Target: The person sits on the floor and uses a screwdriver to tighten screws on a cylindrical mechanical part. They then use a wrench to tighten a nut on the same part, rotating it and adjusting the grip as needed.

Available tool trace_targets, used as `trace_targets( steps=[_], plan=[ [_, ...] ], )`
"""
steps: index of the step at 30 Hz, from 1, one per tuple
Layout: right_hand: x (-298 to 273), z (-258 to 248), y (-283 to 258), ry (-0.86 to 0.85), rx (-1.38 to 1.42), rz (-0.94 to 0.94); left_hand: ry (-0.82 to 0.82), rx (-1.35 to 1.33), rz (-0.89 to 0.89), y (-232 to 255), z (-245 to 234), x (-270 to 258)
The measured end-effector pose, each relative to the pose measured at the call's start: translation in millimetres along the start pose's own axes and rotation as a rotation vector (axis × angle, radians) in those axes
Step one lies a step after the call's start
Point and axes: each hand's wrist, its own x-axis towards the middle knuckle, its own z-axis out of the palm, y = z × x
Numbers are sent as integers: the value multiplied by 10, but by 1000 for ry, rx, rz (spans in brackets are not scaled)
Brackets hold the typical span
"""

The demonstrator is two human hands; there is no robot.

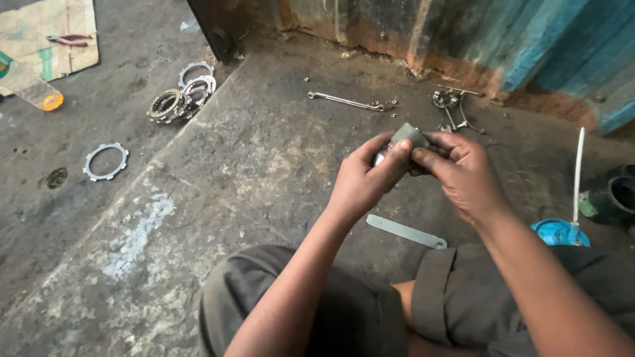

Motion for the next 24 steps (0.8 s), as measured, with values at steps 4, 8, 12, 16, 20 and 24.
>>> trace_targets(
  steps=[4, 8, 12, 16, 20, 24],
  plan=[
    [-25, -103, -56, -49, -188, -3, 43, 163, 94, 37, 21, 13],
    [45, -404, -246, -201, 90, 327, 137, 695, 542, 165, 12, -88],
    [216, -73, 77, 153, -120, 268, 170, 833, 637, 181, 148, -122],
    [257, 138, 338, 316, -252, 16, 164, 851, 542, 128, 219, -146],
    [255, 93, 438, 308, -371, -182, 117, 802, 569, 112, 125, -145],
    [279, -23, 496, 381, -367, -109, -73, 698, 543, 52, 93, -162]
  ],
)
